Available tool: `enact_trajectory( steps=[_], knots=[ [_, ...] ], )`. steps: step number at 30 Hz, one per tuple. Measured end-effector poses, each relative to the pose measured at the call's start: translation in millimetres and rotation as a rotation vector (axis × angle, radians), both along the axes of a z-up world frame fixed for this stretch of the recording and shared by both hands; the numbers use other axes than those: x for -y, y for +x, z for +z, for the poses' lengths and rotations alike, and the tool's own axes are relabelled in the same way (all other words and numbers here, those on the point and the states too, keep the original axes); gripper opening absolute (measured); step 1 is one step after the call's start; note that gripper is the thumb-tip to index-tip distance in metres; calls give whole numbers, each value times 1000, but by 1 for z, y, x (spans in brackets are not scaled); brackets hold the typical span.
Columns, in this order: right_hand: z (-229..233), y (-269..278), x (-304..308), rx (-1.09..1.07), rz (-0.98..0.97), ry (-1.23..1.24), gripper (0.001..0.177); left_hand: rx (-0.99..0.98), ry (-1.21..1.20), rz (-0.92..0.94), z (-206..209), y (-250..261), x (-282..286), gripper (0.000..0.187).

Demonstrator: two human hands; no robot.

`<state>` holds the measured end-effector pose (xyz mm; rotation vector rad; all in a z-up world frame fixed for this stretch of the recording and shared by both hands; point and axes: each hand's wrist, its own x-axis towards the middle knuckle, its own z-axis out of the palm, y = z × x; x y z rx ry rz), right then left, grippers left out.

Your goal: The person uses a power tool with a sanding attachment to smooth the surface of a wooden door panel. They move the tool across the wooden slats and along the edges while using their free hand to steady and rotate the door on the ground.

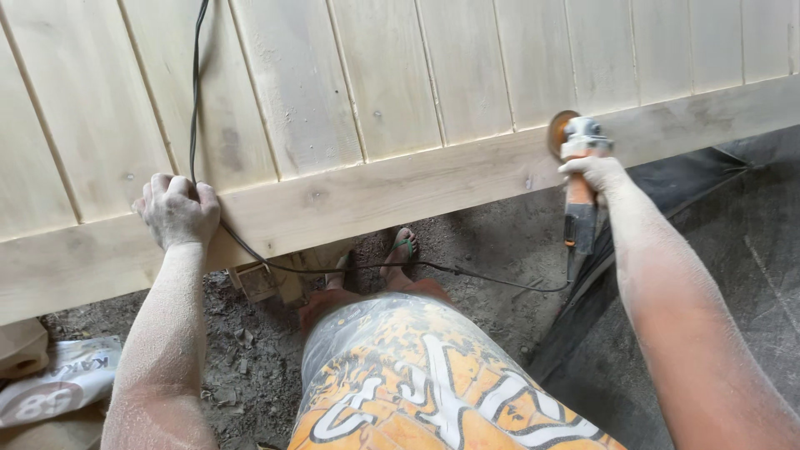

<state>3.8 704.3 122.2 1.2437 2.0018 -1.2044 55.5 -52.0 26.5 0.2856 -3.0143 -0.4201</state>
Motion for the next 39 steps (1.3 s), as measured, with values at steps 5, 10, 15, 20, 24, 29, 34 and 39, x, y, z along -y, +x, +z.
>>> enact_trajectory(
  steps=[5, 10, 15, 20, 24, 29, 34, 39],
  knots=[
    [1, 6, -25, -36, -138, -41, 53, 14, 1, 11, 3, -1, -3, 23],
    [7, 25, 64, 68, 140, 146, 56, 47, 6, 3, -2, 1, 2, 22],
    [18, 33, 172, 81, 369, 151, 63, -2, -2, -35, -8, -1, 5, 21],
    [12, 38, 263, 61, 572, 133, 58, -2, 36, -46, -9, -5, 9, 22],
    [11, 39, 328, 41, 698, 112, 51, -43, 96, -42, -7, -1, 8, 22],
    [15, 45, 409, 106, 876, 93, 49, -118, 161, -40, 0, 1, 8, 21],
    [26, 69, 449, 162, 1095, 129, 41, -149, 256, -53, 11, 4, 11, 19],
    [25, 85, 388, 164, 935, 196, 55, -140, 320, -75, 16, 10, 9, 18]
  ],
)
